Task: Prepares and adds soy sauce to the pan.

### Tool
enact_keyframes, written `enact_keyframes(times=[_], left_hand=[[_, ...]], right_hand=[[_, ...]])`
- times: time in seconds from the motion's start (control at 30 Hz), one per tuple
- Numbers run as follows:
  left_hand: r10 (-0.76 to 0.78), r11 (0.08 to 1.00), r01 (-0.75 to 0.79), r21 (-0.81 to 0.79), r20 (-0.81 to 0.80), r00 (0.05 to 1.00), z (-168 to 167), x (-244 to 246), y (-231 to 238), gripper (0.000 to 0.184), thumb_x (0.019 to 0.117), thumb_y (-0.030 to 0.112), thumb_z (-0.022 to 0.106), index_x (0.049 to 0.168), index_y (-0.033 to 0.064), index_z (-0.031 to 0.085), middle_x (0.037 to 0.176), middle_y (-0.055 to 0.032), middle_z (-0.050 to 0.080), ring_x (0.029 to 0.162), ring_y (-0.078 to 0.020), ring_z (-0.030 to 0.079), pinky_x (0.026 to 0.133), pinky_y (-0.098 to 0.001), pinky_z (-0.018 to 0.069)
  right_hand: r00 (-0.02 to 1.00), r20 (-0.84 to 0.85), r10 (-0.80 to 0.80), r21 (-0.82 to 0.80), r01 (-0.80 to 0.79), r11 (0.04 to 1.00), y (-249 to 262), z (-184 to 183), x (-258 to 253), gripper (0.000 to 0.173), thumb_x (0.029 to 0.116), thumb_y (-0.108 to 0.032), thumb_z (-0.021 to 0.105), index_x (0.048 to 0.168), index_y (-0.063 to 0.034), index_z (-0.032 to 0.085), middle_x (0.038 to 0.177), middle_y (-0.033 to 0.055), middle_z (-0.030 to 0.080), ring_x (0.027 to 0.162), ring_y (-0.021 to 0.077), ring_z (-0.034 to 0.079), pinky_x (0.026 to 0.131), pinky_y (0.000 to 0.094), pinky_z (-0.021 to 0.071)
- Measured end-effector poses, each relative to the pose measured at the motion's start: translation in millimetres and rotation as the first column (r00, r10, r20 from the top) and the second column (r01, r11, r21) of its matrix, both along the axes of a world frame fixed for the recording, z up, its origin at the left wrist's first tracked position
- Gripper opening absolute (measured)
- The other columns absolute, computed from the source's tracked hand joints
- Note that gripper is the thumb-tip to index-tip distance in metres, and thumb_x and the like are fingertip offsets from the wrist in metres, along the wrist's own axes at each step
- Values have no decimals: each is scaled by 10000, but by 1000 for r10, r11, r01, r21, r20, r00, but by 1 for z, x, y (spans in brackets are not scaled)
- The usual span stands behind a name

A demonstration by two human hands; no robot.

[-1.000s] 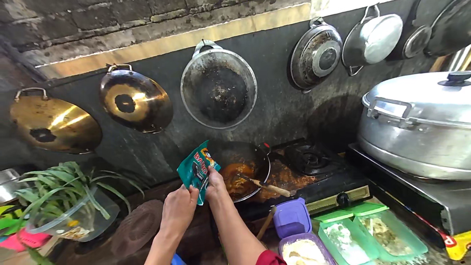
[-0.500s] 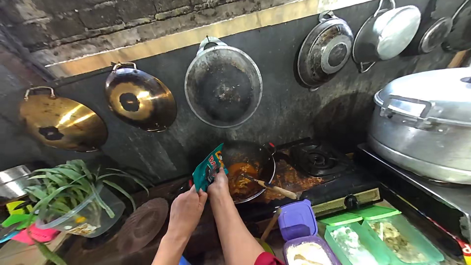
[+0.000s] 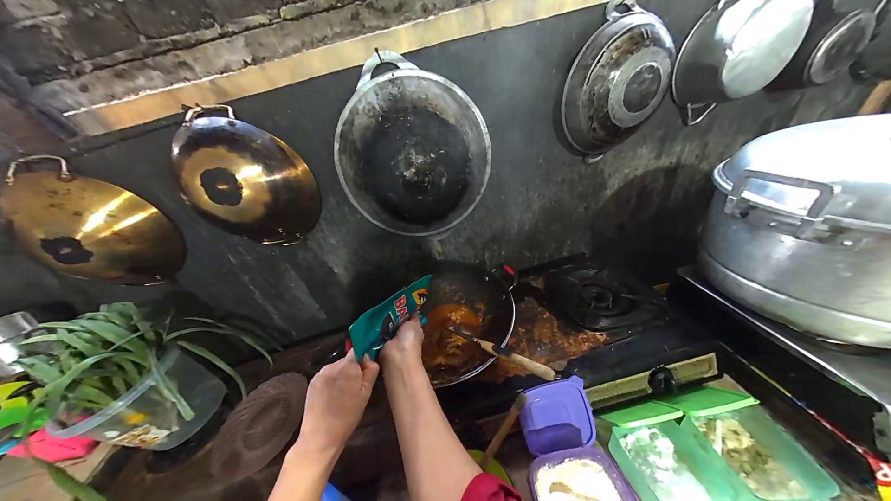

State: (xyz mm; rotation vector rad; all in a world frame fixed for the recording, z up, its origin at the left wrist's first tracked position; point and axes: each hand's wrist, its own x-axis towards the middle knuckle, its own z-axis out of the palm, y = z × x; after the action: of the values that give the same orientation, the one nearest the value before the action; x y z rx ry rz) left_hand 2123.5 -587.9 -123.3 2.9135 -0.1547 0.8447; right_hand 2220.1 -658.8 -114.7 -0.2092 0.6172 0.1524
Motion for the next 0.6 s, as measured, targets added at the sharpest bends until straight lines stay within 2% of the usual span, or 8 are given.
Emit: enact_keyframes(times=[0.1, 0.17, 0.27, 0.33, 0.43, 0.47, 0.53, 0.6], left_hand=[[11, 1000, -11, -9, -23, 1000, 1, 2, 1, 321, 989, 219, 487, 790, 15, 635, 595, -115, 577, 564, -307, 641, 514, -491, 526], [19, 1000, -19, -8, -25, 1000, 1, 4, 2, 325, 992, 222, 490, 791, 13, 638, 593, -117, 578, 562, -315, 642, 513, -496, 526], [18, 1000, -18, -13, -19, 1000, 1, 6, 4, 363, 1003, 246, 459, 816, 8, 660, 595, -118, 589, 563, -319, 646, 514, -514, 531], [34, 999, -35, -21, -59, 998, 5, 7, 4, 366, 1016, 249, 451, 837, 12, 665, 604, -117, 593, 577, -320, 648, 525, -520, 530], [94, 994, -102, -33, -176, 980, 17, 7, 2, 366, 1044, 282, 436, 923, 40, 683, 653, -121, 630, 642, -334, 676, 575, -554, 539], [113, 991, -125, -44, -211, 971, 21, 7, 2, 366, 1054, 297, 435, 965, 50, 691, 679, -127, 647, 673, -345, 683, 600, -570, 538], [119, 987, -141, -76, -240, 963, 27, 8, 5, 361, 1060, 334, 446, 1049, 75, 697, 712, -126, 669, 705, -352, 694, 628, -589, 541], [81, 989, -105, -105, -207, 975, 32, 10, 12, 378, 1040, 371, 444, 1109, 86, 683, 710, -100, 659, 674, -319, 676, 605, -569, 539]], right_hand=[[1000, -14, 11, 36, -10, 999, -2, 4, 2, 540, 1080, -569, 347, 1235, -109, 582, 1033, 93, 639, 917, 198, 648, 772, 416, 553], [1000, -29, 10, 33, -9, 999, -2, 4, 3, 562, 1078, -580, 339, 1268, -105, 573, 1089, 105, 640, 974, 215, 647, 810, 443, 552], [999, -37, 31, -5, -31, 1000, -1, 1, 5, 607, 1087, -573, 307, 1369, -87, 533, 1248, 141, 612, 1090, 256, 615, 890, 485, 525], [999, -37, 36, -7, -37, 999, 0, 0, 7, 591, 1088, -571, 304, 1343, -93, 540, 1201, 133, 613, 1041, 246, 617, 851, 466, 528], [999, -9, 36, -29, -36, 999, 1, -3, 11, 597, 1078, -600, 304, 1281, -101, 561, 1095, 110, 619, 939, 215, 623, 778, 423, 535], [999, 1, 50, -56, -50, 997, 0, -3, 11, 612, 1073, -615, 306, 1286, -103, 564, 1103, 112, 621, 947, 215, 624, 786, 427, 534], [996, -2, 84, -119, -83, 989, 0, -4, 13, 641, 1061, -639, 314, 1304, -104, 573, 1154, 121, 632, 1000, 231, 631, 823, 454, 538], [993, -10, 117, -144, -117, 983, 0, -6, 13, 660, 1071, -623, 310, 1371, -88, 553, 1285, 154, 616, 1131, 271, 618, 918, 508, 526]])
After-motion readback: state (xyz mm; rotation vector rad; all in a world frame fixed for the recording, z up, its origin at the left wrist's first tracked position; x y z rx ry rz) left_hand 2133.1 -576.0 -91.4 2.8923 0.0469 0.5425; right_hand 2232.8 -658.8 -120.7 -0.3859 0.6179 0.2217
